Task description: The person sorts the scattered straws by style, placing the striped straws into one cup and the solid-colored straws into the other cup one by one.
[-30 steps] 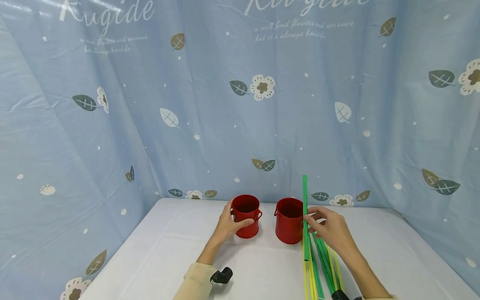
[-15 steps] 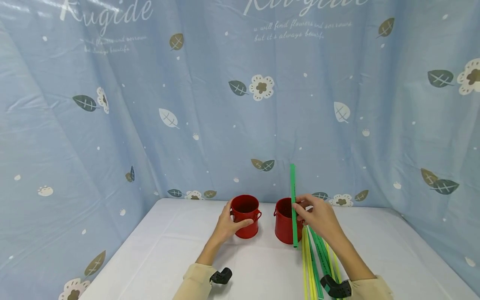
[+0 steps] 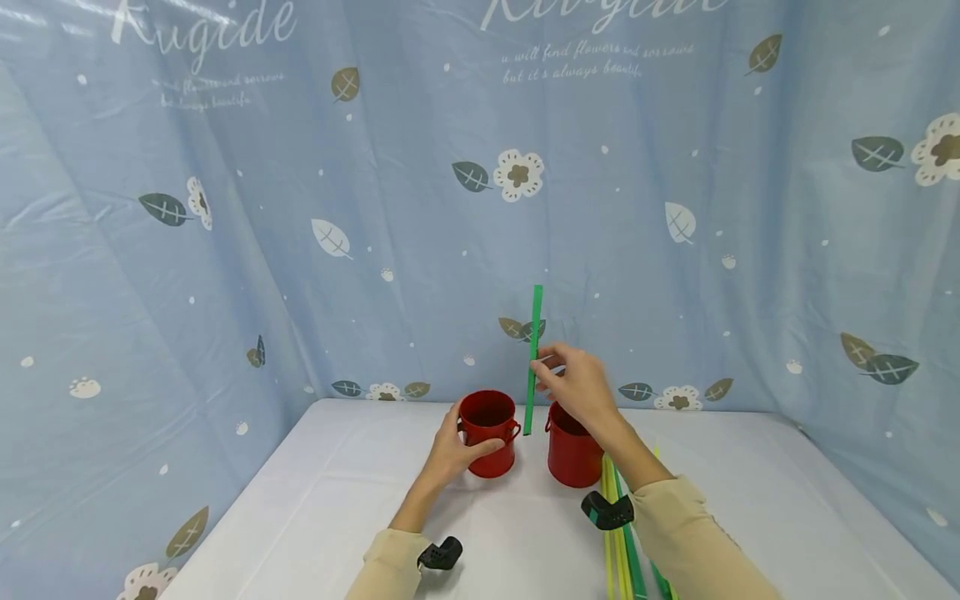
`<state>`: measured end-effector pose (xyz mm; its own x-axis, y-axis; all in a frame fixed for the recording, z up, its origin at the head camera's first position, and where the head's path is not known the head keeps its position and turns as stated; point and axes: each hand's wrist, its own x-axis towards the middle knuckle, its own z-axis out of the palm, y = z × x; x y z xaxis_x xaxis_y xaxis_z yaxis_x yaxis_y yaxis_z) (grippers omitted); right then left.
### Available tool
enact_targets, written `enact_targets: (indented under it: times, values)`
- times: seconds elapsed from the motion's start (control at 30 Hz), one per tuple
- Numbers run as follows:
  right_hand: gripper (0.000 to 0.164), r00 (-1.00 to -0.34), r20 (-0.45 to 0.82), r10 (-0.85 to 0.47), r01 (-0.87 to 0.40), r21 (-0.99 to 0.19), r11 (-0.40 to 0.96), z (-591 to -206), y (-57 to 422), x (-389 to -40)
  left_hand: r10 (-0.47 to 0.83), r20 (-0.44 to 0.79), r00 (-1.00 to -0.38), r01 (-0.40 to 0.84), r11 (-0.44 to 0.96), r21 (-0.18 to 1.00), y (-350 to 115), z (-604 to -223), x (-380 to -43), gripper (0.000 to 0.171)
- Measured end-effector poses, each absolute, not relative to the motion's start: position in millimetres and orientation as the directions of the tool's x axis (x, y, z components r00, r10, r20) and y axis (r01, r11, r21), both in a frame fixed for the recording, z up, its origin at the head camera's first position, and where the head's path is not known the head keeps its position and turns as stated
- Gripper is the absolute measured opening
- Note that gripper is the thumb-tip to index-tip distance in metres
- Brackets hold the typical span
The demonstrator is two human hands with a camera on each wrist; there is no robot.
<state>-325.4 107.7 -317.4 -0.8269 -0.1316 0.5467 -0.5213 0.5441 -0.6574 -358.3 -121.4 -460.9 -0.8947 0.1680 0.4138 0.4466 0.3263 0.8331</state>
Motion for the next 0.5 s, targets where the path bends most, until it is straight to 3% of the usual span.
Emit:
enact_targets:
  times: [0.5]
  values:
    - [0.018,-0.815,0.571,-0.098,-0.536,-0.680,0.501,-315.8,73.3,-352.3,0.150,0.392,-0.908,0.420,0.318,0.850,-120.9,-463.4,-360.8,0.081]
